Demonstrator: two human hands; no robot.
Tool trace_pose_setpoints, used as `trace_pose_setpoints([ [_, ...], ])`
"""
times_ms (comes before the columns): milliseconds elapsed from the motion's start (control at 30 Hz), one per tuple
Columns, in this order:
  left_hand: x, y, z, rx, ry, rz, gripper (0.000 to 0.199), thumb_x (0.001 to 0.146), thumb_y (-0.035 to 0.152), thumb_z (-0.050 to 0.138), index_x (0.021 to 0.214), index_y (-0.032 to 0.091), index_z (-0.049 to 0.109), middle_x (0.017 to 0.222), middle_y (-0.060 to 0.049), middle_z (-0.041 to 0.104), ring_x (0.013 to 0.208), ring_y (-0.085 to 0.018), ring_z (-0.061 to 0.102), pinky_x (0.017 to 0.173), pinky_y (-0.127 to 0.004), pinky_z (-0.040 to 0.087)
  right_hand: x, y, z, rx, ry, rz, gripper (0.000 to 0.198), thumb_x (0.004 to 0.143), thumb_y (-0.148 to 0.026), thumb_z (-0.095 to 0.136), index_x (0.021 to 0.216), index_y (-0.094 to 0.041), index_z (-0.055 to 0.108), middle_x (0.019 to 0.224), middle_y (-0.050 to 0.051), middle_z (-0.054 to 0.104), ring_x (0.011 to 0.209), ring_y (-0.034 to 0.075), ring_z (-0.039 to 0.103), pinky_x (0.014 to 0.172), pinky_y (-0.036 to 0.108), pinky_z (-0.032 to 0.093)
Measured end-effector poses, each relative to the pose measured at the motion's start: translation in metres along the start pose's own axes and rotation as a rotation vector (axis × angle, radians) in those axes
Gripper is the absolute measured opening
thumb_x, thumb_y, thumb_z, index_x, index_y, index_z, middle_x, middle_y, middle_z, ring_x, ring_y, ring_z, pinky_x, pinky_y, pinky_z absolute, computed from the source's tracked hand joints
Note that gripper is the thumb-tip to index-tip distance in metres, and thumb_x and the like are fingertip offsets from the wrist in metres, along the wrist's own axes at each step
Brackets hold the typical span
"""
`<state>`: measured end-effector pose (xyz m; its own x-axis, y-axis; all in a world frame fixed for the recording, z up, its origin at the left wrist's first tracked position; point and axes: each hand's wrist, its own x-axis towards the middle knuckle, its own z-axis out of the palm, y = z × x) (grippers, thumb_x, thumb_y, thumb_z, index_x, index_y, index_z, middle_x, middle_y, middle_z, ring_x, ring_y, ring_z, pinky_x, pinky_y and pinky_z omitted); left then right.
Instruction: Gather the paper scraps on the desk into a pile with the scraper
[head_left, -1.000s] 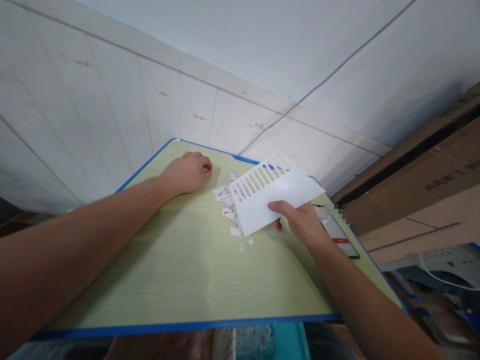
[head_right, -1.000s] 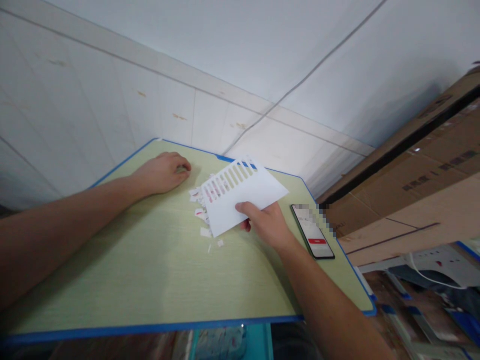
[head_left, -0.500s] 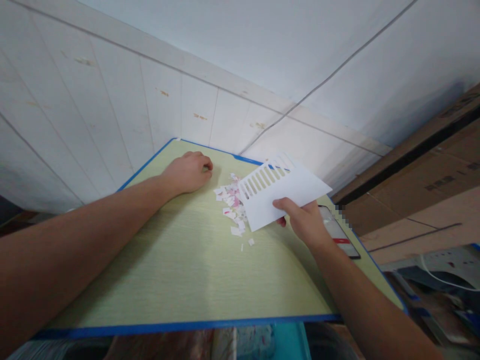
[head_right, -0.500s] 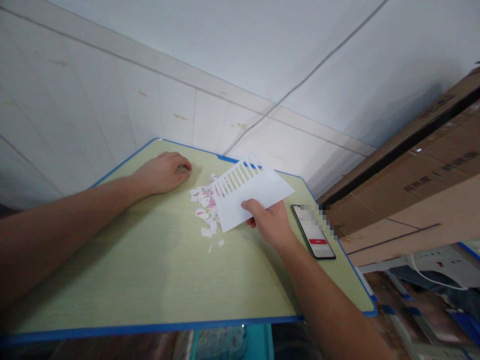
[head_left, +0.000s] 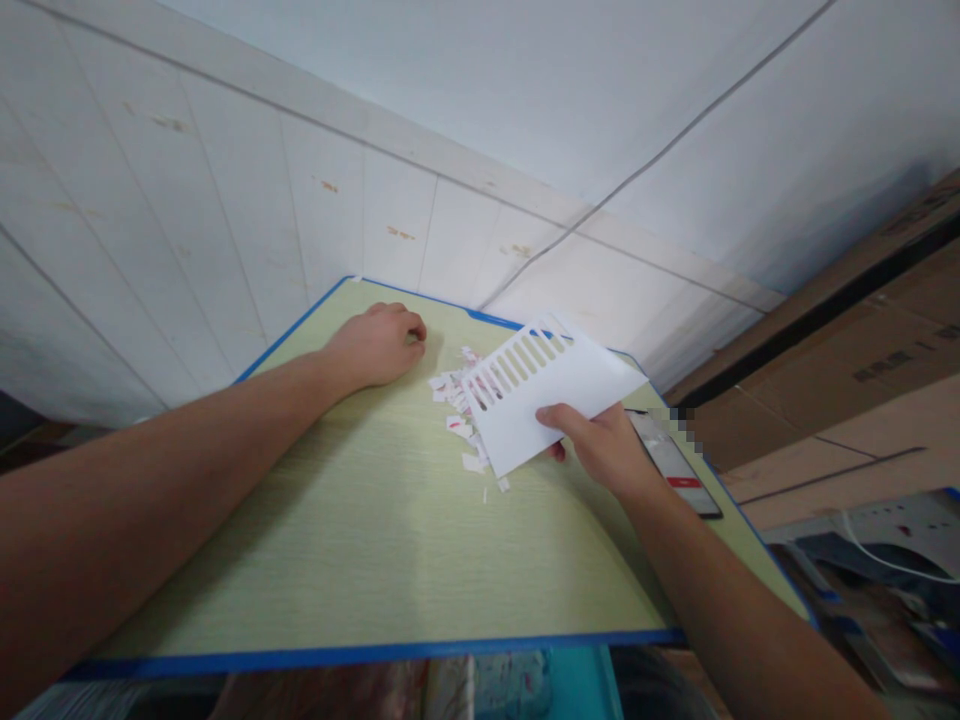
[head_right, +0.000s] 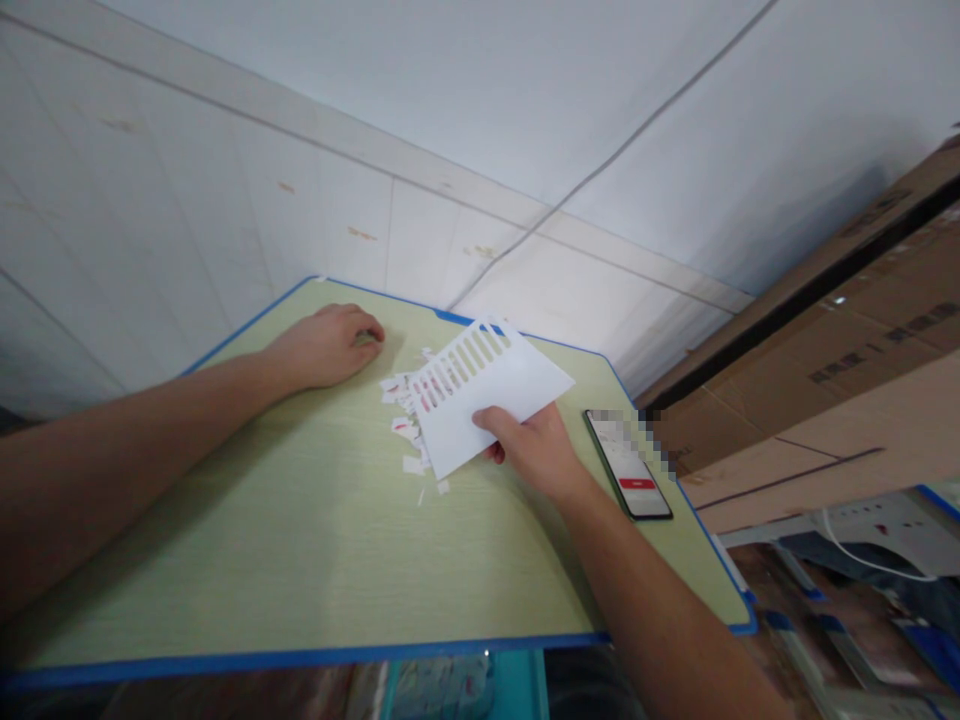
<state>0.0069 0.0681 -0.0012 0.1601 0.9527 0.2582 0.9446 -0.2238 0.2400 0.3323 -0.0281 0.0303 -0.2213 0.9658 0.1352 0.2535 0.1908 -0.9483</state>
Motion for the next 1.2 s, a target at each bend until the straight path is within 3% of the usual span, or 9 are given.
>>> trace_pose_setpoints([
  [167, -0.0007, 0.002, -0.0013, 0.013, -0.003, -0.012, 0.048, 0.104, 0.042, 0.055, 0.132, 0.026, 0.091, 0.142, -0.015, 0.086, 0.145, -0.037, 0.074, 0.128, -0.049, 0.06, -0.0012, -0.0011, 0.0003, 0.039, -0.037, 0.04, 0.018, 0.072, -0.038, 0.084, 0.07, -0.027, 0.07, 0.058, 0.002, 0.066, 0.046, 0.019, 0.055, 0.042, 0.032, 0.045],
  [467, -0.0008, 0.0014, -0.0013, -0.016, 0.002, -0.011, 0.048, 0.101, 0.041, 0.058, 0.131, 0.024, 0.092, 0.144, -0.017, 0.086, 0.146, -0.041, 0.074, 0.129, -0.053, 0.06, 0.0007, 0.0026, -0.0002, 0.061, -0.012, 0.044, 0.018, 0.069, -0.039, 0.084, 0.069, -0.027, 0.07, 0.058, 0.002, 0.067, 0.046, 0.019, 0.054, 0.041, 0.031, 0.042],
  [800, -0.0019, 0.0034, -0.0034, 0.026, -0.018, -0.016, 0.05, 0.105, 0.04, 0.053, 0.134, 0.024, 0.091, 0.146, -0.016, 0.085, 0.148, -0.037, 0.073, 0.13, -0.048, 0.059, -0.0001, 0.0022, -0.0003, 0.084, -0.03, 0.061, 0.019, 0.067, -0.037, 0.084, 0.072, -0.027, 0.069, 0.06, 0.001, 0.066, 0.047, 0.018, 0.053, 0.04, 0.031, 0.045],
  [1200, -0.0007, 0.0003, -0.0011, -0.002, 0.003, -0.009, 0.051, 0.102, 0.043, 0.056, 0.132, 0.025, 0.092, 0.144, -0.016, 0.086, 0.147, -0.039, 0.074, 0.131, -0.05, 0.059, -0.0026, -0.0035, 0.0016, 0.062, -0.14, 0.072, 0.019, 0.071, -0.039, 0.083, 0.069, -0.027, 0.067, 0.055, 0.0, 0.064, 0.044, 0.017, 0.052, 0.042, 0.03, 0.046],
])
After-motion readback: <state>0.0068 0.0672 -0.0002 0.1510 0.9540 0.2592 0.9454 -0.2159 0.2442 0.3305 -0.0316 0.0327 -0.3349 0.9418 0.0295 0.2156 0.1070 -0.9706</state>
